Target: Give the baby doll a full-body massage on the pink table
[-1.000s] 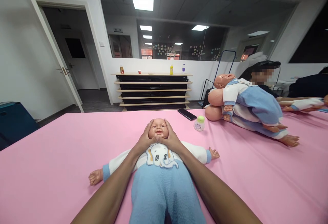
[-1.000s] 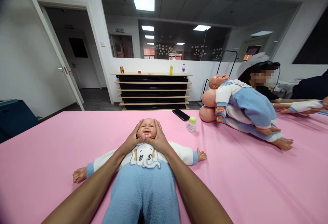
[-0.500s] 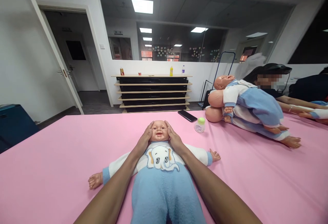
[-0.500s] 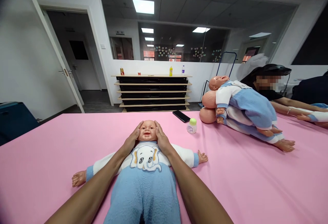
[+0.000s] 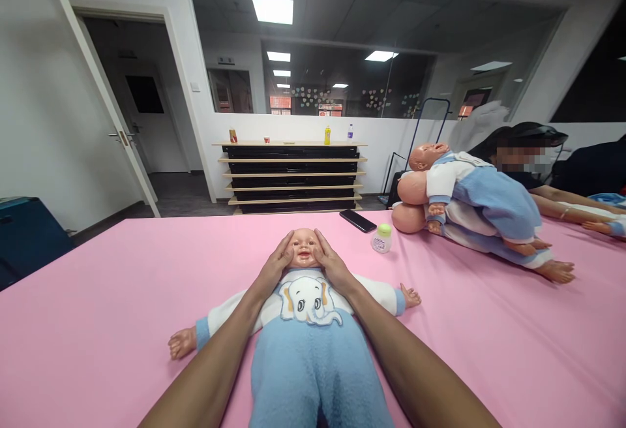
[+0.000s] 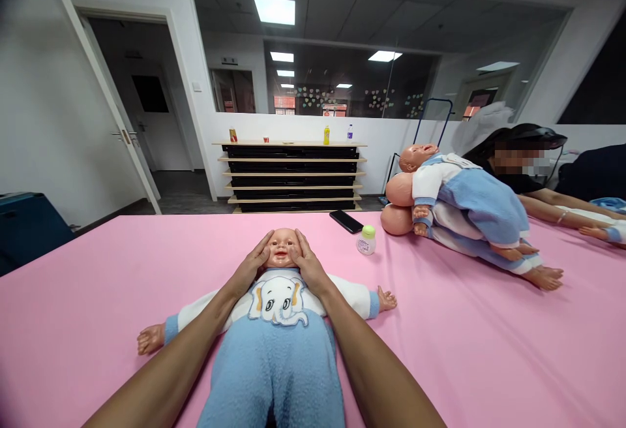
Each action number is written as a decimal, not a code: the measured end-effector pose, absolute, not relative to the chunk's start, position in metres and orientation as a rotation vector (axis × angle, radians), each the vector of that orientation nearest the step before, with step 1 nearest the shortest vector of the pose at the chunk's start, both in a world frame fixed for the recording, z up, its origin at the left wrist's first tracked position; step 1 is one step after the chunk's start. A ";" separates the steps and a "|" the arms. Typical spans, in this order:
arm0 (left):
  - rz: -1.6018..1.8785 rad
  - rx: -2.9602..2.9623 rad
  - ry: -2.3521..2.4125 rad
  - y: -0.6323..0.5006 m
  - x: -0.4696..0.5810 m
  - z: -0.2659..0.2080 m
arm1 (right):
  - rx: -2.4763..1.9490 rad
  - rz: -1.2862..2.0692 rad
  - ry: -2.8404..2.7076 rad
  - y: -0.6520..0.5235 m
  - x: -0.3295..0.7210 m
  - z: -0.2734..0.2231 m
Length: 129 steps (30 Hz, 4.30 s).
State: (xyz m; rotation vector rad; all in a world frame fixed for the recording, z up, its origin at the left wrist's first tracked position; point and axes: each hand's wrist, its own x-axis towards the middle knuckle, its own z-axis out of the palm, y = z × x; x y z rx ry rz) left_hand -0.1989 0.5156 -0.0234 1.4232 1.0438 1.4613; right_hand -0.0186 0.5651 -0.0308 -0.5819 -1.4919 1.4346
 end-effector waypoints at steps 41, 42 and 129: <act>1.454 1.052 0.808 0.519 -0.198 -0.029 | -0.328 1.857 -1.176 0.556 -0.014 -0.018; 1.480 1.054 0.824 0.520 -0.198 -0.030 | -0.329 1.848 -1.169 0.557 -0.014 -0.018; 1.472 1.080 0.875 0.516 -0.197 -0.025 | -0.370 1.708 -1.241 0.558 -0.018 -0.023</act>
